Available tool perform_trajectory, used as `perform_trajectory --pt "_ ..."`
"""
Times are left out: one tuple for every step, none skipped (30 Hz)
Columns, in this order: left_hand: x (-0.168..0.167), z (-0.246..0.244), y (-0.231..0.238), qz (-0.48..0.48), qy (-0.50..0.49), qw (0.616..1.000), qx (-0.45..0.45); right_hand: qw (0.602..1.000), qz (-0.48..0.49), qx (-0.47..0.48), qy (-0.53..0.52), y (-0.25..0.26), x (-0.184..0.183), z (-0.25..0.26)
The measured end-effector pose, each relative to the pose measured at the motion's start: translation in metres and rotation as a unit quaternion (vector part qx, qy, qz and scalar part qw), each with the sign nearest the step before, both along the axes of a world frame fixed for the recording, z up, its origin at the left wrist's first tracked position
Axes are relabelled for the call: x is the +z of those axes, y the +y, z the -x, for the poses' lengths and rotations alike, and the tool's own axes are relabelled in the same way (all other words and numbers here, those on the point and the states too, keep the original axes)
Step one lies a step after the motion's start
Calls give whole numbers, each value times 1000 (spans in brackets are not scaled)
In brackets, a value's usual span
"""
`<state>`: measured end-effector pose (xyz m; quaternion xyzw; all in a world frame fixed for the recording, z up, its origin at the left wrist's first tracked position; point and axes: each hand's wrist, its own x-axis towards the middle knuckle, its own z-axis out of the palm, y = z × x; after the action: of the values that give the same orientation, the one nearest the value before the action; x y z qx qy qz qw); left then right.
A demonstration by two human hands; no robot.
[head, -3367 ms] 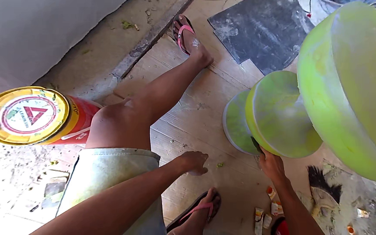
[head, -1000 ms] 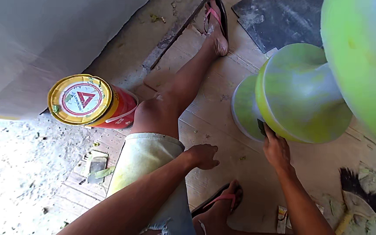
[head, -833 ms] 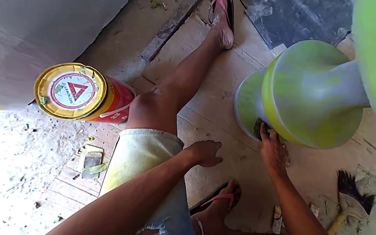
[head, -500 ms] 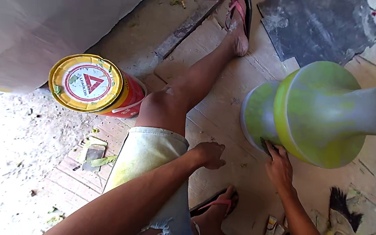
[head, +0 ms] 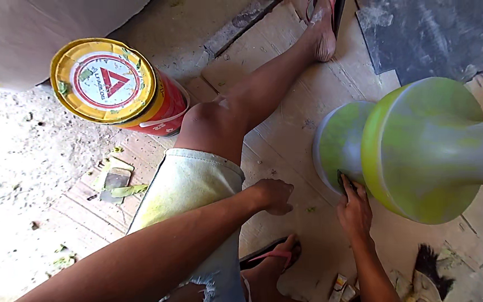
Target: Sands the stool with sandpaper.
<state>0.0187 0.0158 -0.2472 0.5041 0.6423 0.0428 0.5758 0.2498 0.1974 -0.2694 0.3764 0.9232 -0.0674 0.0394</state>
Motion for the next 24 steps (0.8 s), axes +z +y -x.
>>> perform_trajectory --pt "0 0 0 1 -4 1000 1 1000 -19 6 13 2 -1 -1" --pt "0 1 0 5 -8 1000 0 999 -40 4 29 3 -4 0" --pt "1 1 1 11 -10 1000 -3 998 -54 -5 40 3 -9 3" --pt "1 1 1 18 -11 1000 -7 997 -59 -17 42 2 -14 6" --pt "1 1 1 21 -10 1000 -10 997 -61 -30 29 0 -19 9" --pt "2 0 1 20 -9 1000 -11 997 -64 -45 2 -3 -22 12" --pt "2 0 1 19 -6 1000 -13 996 -66 -56 -25 -6 -23 16" --pt "2 1 2 19 -5 1000 -15 995 -62 -61 -47 -8 -21 21" --pt "3 2 2 21 -7 1000 -15 995 -46 -68 -64 -10 -18 25" --pt "2 3 2 25 -12 1000 -16 994 -29 -73 -76 -12 -15 26" --pt "2 1 2 25 -15 999 -18 993 -18 -76 -84 -14 -13 24" --pt "1 1 2 25 -16 999 -20 994 -16 -70 -88 -13 -12 22" --pt "2 3 3 24 -18 999 -19 995 -19 -58 -85 -12 -13 18" --pt "2 4 3 23 -17 999 -17 996 -20 -46 -75 -11 -14 13" --pt "2 5 2 20 -15 1000 -13 997 -15 -33 -65 -10 -13 6" --pt "3 7 1 16 -12 1000 -8 998 -8 -19 -56 -9 -10 2" --pt "5 9 1 11 -9 1000 1 999 -3 -4 -45 -6 -6 -2" --pt "5 9 1 9 -9 1000 7 999 1 11 -34 0 0 -5" --pt "4 9 1 10 -12 1000 9 1000 -2 21 -20 6 5 -8" --pt "4 8 1 9 -14 1000 10 1000 -13 25 -4 13 7 -10" --pt "3 8 1 10 -18 1000 8 999 -24 20 13 19 8 -12" --pt "2 7 1 13 -23 1000 3 999 -38 13 26 24 5 -14" --pt "1 7 2 17 -28 999 -6 998 -47 8 32 27 -1 -15" --pt "0 6 2 18 -30 999 -13 998 -50 5 28 27 -7 -14"
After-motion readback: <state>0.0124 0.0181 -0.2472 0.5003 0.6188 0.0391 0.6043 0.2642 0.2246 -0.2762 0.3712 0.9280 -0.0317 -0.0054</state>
